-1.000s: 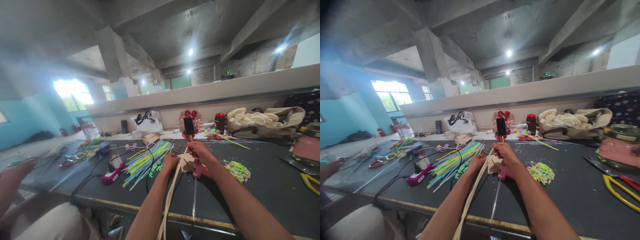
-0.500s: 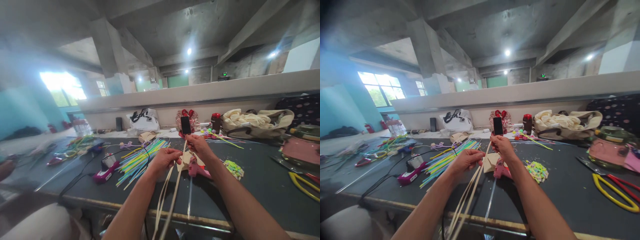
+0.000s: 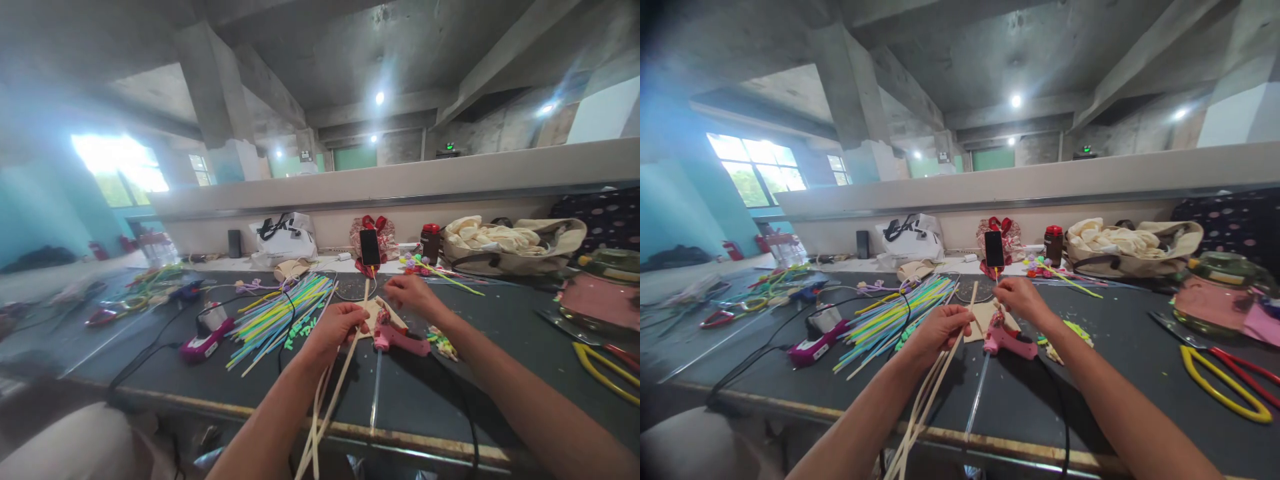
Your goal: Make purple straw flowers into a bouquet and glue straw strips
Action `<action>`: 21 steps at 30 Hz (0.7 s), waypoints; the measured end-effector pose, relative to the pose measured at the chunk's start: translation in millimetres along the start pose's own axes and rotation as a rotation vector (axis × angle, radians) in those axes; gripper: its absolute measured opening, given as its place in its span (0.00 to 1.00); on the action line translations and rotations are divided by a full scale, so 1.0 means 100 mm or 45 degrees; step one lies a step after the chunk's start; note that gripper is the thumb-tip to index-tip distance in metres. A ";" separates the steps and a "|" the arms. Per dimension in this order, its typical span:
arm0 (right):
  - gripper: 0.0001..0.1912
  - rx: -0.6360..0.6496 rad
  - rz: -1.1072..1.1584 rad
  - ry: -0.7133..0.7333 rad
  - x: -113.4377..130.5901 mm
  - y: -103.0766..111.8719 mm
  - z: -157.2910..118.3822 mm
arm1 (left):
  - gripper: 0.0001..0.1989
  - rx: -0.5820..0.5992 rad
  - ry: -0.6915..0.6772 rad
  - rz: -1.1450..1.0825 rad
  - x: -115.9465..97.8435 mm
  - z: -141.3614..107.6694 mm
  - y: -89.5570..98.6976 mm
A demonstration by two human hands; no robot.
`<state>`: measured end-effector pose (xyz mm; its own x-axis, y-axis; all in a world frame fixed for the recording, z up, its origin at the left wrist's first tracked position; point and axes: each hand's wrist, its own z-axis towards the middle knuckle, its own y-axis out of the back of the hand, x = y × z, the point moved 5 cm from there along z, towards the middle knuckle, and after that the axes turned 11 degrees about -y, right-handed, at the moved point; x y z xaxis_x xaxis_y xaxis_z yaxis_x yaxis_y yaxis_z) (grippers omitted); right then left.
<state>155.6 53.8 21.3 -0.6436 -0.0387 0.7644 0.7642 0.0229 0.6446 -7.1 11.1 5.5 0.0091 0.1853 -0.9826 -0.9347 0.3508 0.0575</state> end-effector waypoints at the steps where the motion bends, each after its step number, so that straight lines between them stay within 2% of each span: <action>1: 0.12 -0.002 -0.146 -0.057 -0.11 0.02 0.01 | 0.10 -0.006 0.013 0.032 0.04 0.00 0.02; 5: 0.09 0.075 -0.624 -0.243 -0.46 -0.03 0.05 | 0.11 -0.016 0.053 0.155 0.17 0.00 0.09; 8: 0.11 0.156 -0.835 -0.287 -0.53 -0.13 0.07 | 0.11 -0.016 0.077 0.217 0.23 0.01 0.08; 13: 0.11 0.261 -0.981 -0.252 -0.51 -0.18 0.07 | 0.09 -0.016 0.107 0.262 0.29 -0.01 0.06; 21: 0.11 0.301 -1.051 -0.176 -0.62 -0.02 0.06 | 0.08 -0.041 0.120 0.248 0.37 -0.06 0.11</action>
<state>194.1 62.1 -27.4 -0.9992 -0.0135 0.0363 0.0318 0.2487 0.9681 -19.3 16.2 -31.0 -0.2045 0.1595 -0.9658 -0.9265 0.2869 0.2435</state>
